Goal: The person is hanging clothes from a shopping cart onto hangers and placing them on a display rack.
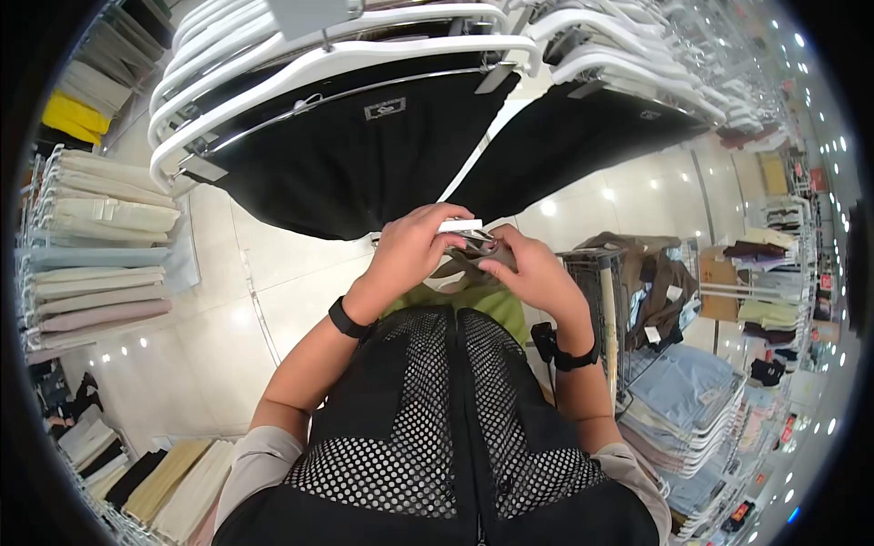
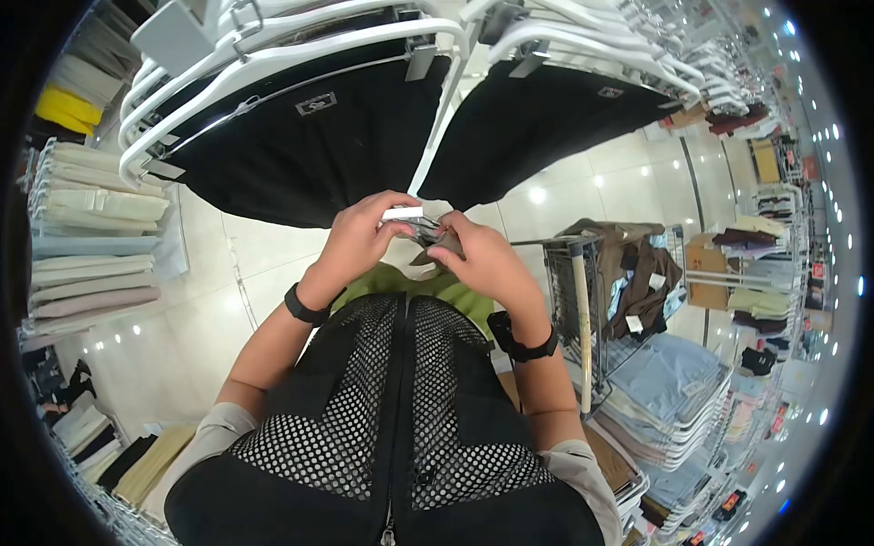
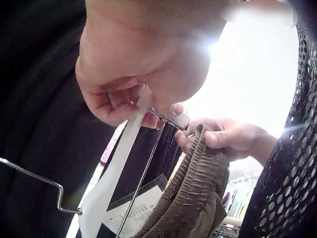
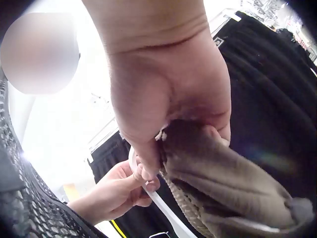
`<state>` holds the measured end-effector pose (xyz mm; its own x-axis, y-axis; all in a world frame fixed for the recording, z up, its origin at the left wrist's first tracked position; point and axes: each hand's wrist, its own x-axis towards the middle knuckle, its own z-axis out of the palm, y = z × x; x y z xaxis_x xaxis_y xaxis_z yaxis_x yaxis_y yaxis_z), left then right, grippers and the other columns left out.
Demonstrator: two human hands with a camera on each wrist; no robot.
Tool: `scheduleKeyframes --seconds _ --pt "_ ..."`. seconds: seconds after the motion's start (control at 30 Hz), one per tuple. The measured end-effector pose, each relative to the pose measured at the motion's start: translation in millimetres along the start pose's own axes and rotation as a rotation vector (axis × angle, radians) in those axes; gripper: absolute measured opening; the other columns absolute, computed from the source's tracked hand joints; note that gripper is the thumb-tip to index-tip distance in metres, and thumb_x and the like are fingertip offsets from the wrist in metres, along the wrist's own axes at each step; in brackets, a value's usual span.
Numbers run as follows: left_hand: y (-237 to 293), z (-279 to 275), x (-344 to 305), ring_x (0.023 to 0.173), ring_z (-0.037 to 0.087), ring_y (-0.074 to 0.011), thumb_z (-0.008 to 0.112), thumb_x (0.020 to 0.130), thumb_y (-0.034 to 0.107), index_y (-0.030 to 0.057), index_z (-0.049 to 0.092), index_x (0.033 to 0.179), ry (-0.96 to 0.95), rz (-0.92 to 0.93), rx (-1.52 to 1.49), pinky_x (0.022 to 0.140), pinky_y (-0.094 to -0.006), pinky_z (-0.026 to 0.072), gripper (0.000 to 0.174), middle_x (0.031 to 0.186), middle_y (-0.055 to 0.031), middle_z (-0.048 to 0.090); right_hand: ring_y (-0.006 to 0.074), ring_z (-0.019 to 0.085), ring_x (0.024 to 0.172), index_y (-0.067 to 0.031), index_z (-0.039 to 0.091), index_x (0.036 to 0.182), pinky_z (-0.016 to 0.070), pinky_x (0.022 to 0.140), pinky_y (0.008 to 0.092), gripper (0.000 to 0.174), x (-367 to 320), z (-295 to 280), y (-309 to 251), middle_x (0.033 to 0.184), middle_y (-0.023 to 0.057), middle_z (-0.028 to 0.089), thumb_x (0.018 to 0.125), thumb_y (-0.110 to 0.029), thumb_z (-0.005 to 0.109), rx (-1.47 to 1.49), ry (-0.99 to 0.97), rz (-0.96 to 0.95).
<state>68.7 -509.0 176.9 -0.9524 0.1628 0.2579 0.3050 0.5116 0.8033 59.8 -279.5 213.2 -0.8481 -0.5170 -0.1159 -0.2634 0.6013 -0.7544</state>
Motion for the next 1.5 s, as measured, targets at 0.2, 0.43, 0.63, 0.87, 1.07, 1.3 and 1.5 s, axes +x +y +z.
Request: scheduleKeyframes --seconds 0.2,0.43,0.63,0.87,1.07,1.3,1.5 --pt "-7 5 -11 0.081 0.070 -0.0284 0.075 0.082 0.017 0.0145 0.070 0.098 0.023 -0.031 0.199 0.060 -0.0422 0.0514 0.017 0.085 -0.0040 0.071 0.0395 0.066 0.085 0.0047 0.070 0.092 0.0524 0.075 0.0422 0.020 -3 1 10 0.093 0.0185 0.068 0.081 -0.010 0.078 -0.043 0.154 0.105" --pt "18 32 -1 0.073 0.069 -0.0336 0.075 0.083 0.020 0.0072 0.061 0.091 -0.082 -0.012 0.242 0.059 -0.0462 0.0500 0.020 0.080 -0.0114 0.069 0.0305 0.063 0.072 0.0050 0.068 0.087 0.0491 0.067 0.0355 0.014 -3 13 2 0.081 0.0163 0.065 0.078 -0.002 0.076 -0.030 0.412 0.061" --pt "40 50 19 0.075 0.069 -0.0331 0.073 0.086 0.019 0.0062 0.059 0.091 -0.021 0.168 0.196 0.057 -0.0445 0.0494 0.020 0.080 -0.0107 0.068 0.0339 0.063 0.072 0.0041 0.067 0.082 0.0488 0.067 0.0387 0.011 -12 -26 9 0.080 0.0151 0.064 0.077 0.000 0.076 0.055 0.453 0.034" --pt "68 75 45 0.084 0.069 -0.0356 0.073 0.087 0.024 0.0057 0.058 0.107 -0.321 -0.036 0.078 0.069 -0.0464 0.0522 0.031 0.087 -0.0130 0.070 0.0314 0.060 0.078 0.0014 0.058 0.098 0.0477 0.072 0.0377 0.022 -31 -59 55 0.088 0.0137 0.063 0.083 -0.003 0.073 -0.088 0.322 -0.121" --pt "108 94 63 0.087 0.071 -0.0297 0.085 0.079 0.026 0.0108 0.043 0.130 -0.462 -0.125 -0.132 0.075 -0.0369 0.0526 0.067 0.093 -0.0108 0.073 0.0273 0.067 0.088 -0.0008 0.052 0.126 0.0507 0.080 0.0364 0.046 -57 -111 88 0.098 0.0164 0.068 0.088 -0.013 0.075 0.210 -0.108 0.021" --pt "176 129 84 0.113 0.064 -0.0243 0.086 0.077 0.032 0.0127 0.063 0.118 -0.433 0.010 -0.019 0.094 -0.0390 0.0476 0.050 0.099 -0.0057 0.073 0.0162 0.063 0.071 0.0035 0.069 0.100 0.0510 0.070 0.0315 0.028 -100 -164 132 0.079 0.0103 0.070 0.086 -0.018 0.079 0.358 -0.236 0.050" --pt "217 114 82 0.127 0.054 -0.0304 0.080 0.084 0.029 0.0115 0.067 0.118 -0.087 0.170 0.207 0.103 -0.0433 0.0419 0.040 0.126 -0.0119 0.064 0.0111 0.059 0.078 0.0041 0.070 0.106 0.0496 0.071 0.0302 0.039 -116 -197 201 0.086 0.0032 0.069 0.087 -0.028 0.081 0.627 0.234 -0.195"
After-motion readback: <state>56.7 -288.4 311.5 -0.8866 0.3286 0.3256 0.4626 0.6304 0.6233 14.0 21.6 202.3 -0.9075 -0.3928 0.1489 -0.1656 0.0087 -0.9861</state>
